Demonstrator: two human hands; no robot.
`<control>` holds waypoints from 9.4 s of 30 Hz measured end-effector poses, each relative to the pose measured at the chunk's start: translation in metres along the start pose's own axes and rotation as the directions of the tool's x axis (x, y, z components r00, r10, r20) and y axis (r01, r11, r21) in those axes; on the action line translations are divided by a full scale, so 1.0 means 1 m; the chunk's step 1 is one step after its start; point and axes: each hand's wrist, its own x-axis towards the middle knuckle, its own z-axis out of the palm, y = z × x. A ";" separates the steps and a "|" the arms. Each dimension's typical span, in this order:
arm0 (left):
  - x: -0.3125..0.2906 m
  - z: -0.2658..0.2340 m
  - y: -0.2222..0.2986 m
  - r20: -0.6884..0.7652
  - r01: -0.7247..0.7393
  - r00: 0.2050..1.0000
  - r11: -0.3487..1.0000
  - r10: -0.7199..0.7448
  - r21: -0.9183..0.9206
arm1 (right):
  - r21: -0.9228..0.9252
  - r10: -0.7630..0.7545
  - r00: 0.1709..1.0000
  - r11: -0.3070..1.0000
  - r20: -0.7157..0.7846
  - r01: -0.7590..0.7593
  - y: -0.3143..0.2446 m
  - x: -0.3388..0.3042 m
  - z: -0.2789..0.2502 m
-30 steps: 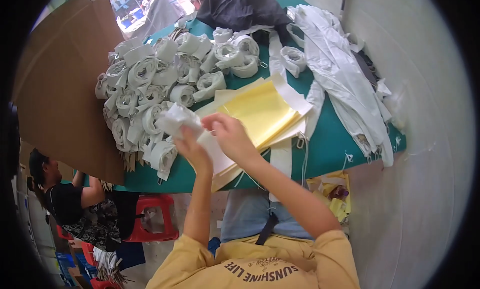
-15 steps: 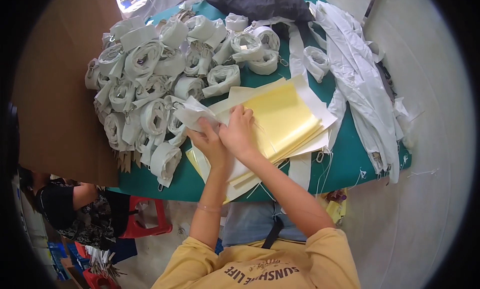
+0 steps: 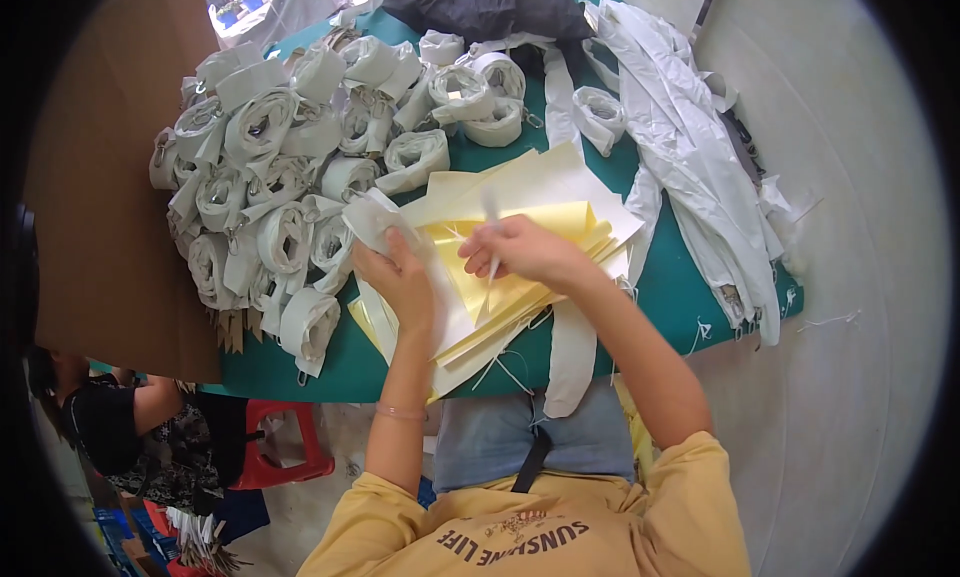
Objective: Rolling and organizing fabric belts in a production environment.
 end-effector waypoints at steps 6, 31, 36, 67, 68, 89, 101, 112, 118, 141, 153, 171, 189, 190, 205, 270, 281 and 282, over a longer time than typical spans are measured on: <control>0.000 -0.001 0.005 0.003 0.008 1.000 0.999 -0.009 0.038 | 0.308 -0.288 0.794 0.809 -0.536 0.501 -0.029 -0.020 -0.035; -0.021 0.005 0.019 0.571 0.569 0.768 0.716 -0.288 -0.404 | 0.338 -0.164 0.964 0.913 -0.209 0.229 0.000 0.010 0.025; -0.020 0.006 0.023 0.603 0.593 0.742 0.705 -0.291 -0.389 | -0.167 -0.328 0.768 0.944 -0.551 0.284 0.003 0.023 0.034; -0.014 -0.002 0.040 0.711 0.540 0.678 0.782 -0.186 -0.310 | -0.386 -0.577 0.801 0.783 -0.159 0.487 -0.011 0.003 0.001; -0.013 -0.002 0.042 0.710 0.526 0.683 0.790 -0.172 -0.315 | -0.357 -0.540 0.829 0.811 -0.147 0.464 -0.012 0.003 0.001; -0.074 -0.035 0.158 0.481 0.395 0.876 0.624 -0.034 -0.675 | -0.269 -0.576 0.410 0.755 -0.707 0.597 -0.024 -0.138 0.061; -0.099 -0.029 0.177 0.568 0.566 0.808 0.477 -0.158 -0.672 | 0.371 -0.355 0.586 0.515 -0.728 0.773 -0.025 -0.121 -0.021; -0.102 -0.029 0.158 0.606 0.588 0.779 0.528 -0.165 -0.613 | -0.796 -0.870 0.111 0.486 -0.481 0.362 0.005 -0.147 0.054; -0.106 -0.033 0.167 0.524 0.492 0.841 0.588 -0.132 -0.642 | -0.738 -0.809 0.164 0.584 -0.565 0.337 0.001 -0.154 0.055; -0.063 -0.037 0.168 0.797 0.542 0.603 0.720 0.025 -0.433 | -0.360 -0.641 0.710 0.762 -0.293 0.539 -0.013 -0.156 -0.026; 0.001 -0.023 0.205 0.817 -0.051 0.526 0.968 0.236 -0.247 | -0.086 -0.130 0.960 0.984 0.248 0.155 -0.039 -0.132 -0.102; -0.002 0.011 0.180 0.990 0.868 0.044 0.497 -0.131 0.027 | -0.420 -0.535 0.776 0.822 -0.335 0.385 -0.028 -0.157 -0.056; -0.007 -0.013 0.184 0.996 0.758 0.082 0.651 -0.045 -0.033 | -0.858 -0.974 0.226 0.116 0.001 0.500 -0.017 -0.177 -0.030; -0.008 -0.013 0.184 0.996 0.759 0.081 0.650 -0.043 -0.034 | -0.782 -0.949 0.305 0.252 -0.084 0.571 -0.016 -0.177 -0.030; -0.007 -0.022 0.174 0.997 0.668 0.004 0.742 -0.080 0.057 | -0.429 -0.717 0.657 0.682 -0.232 0.593 -0.037 -0.170 -0.040; -0.006 -0.034 0.189 0.976 0.807 0.168 0.587 -0.137 -0.056 | -0.625 -0.944 0.295 0.320 -0.147 0.712 -0.021 -0.159 -0.010; -0.006 -0.037 0.200 0.968 0.846 0.161 0.532 -0.193 -0.034 | -0.545 -0.937 0.328 0.339 -0.122 0.767 -0.021 -0.159 -0.011; -0.005 -0.036 0.199 0.969 0.843 0.162 0.536 -0.184 -0.039 | -0.544 -0.937 0.314 0.347 -0.157 0.764 -0.023 -0.162 -0.007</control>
